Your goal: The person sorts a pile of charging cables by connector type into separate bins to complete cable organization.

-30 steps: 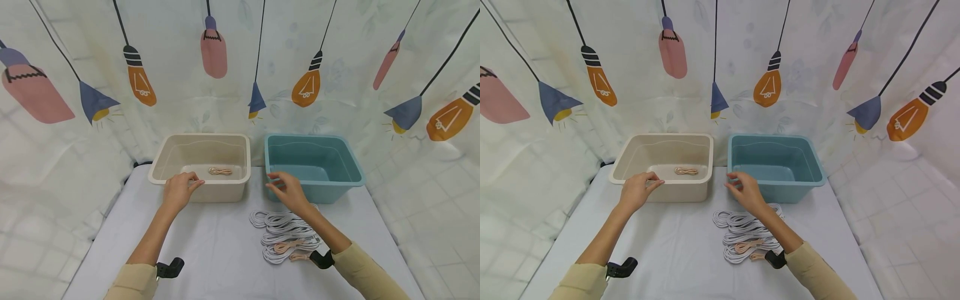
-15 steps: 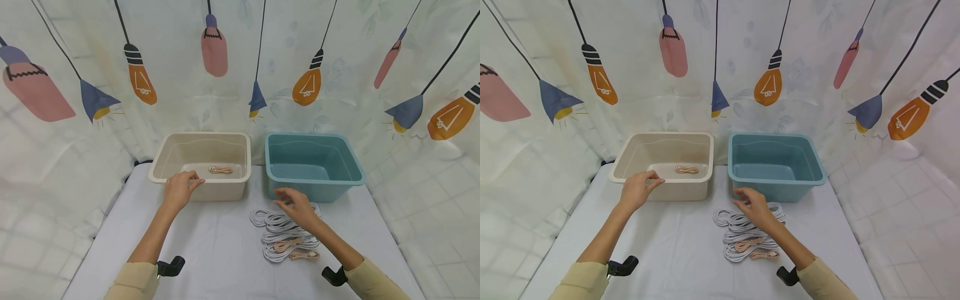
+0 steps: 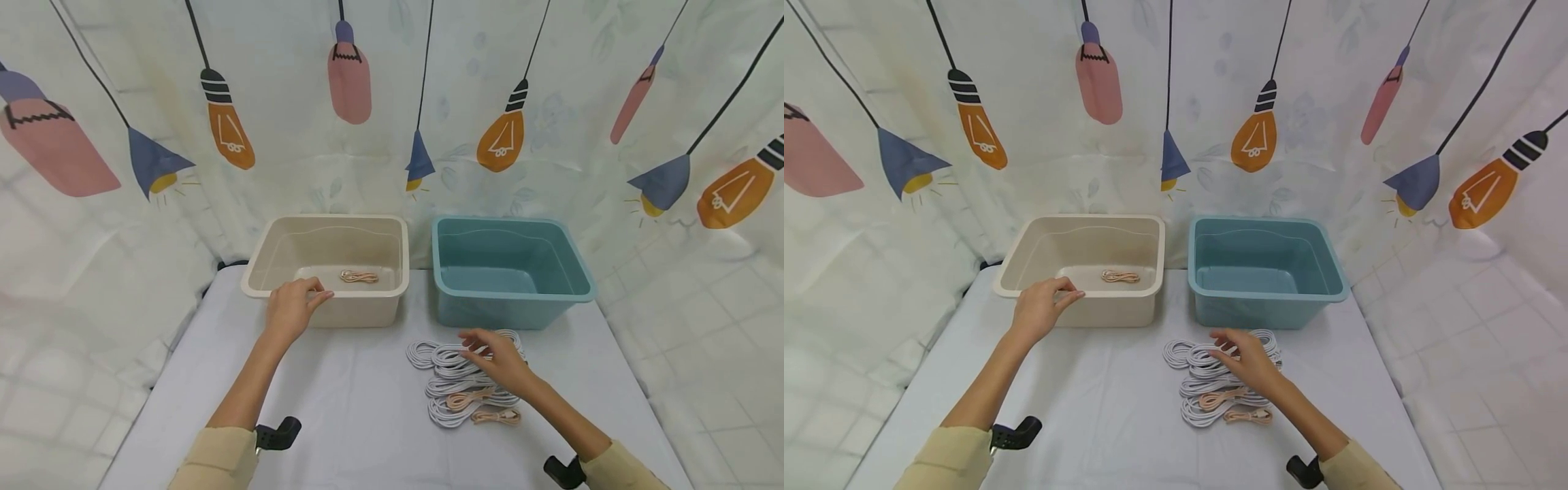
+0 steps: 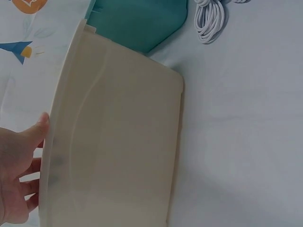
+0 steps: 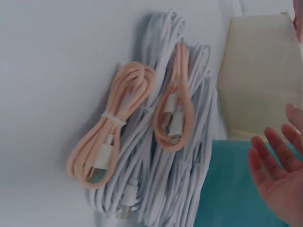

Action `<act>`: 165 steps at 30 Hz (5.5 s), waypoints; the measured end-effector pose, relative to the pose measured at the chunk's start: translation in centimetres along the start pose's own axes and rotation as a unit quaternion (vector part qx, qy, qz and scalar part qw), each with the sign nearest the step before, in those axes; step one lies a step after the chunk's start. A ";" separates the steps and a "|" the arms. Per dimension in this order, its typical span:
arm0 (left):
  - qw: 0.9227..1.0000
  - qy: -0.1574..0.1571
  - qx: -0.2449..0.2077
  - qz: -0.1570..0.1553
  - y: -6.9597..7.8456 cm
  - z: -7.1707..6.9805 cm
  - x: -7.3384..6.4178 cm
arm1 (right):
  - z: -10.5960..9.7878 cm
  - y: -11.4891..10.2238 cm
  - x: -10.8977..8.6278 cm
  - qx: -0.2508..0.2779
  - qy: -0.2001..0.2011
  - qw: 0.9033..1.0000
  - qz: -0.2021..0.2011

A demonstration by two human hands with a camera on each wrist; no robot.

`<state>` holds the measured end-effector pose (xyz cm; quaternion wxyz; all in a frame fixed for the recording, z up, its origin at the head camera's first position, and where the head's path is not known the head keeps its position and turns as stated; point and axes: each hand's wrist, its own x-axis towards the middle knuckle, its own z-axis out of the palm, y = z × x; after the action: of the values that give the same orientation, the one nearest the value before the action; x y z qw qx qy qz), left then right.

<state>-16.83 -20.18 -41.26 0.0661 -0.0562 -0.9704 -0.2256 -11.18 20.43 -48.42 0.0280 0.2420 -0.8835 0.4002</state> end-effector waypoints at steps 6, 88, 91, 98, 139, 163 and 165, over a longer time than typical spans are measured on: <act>1.000 -0.002 0.002 0.000 0.1 0.1 0.1 | -0.4 1.1 -1.0 0.001 -0.056 0.998 -0.001; 0.982 0.094 0.063 0.149 -1.1 1.3 -0.3 | -1.0 0.7 -0.5 0.021 -0.121 0.992 -0.036; 0.982 0.090 0.079 0.147 -1.2 1.3 -0.4 | -0.8 0.1 0.3 0.022 -0.119 0.992 -0.023; 0.985 0.069 0.091 0.133 -1.3 1.2 -0.6 | -0.7 -1.3 2.0 0.027 -0.102 0.994 -0.005; 0.993 0.040 0.067 0.088 -1.2 1.1 -0.2 | -2.1 -6.6 12.1 0.012 -0.004 1.000 -0.009; 0.994 0.046 0.054 0.087 -1.3 1.2 -0.2 | -2.4 -7.5 17.3 -0.007 -0.001 0.999 0.045; 0.994 0.044 0.054 0.087 -1.2 1.1 -0.2 | -2.3 -7.5 17.6 -0.012 -0.002 0.999 0.042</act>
<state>-16.96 -20.79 -42.83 0.1310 -0.1268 -0.9688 -0.1681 -23.66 10.74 -37.33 0.0121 0.2049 -0.8975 0.3903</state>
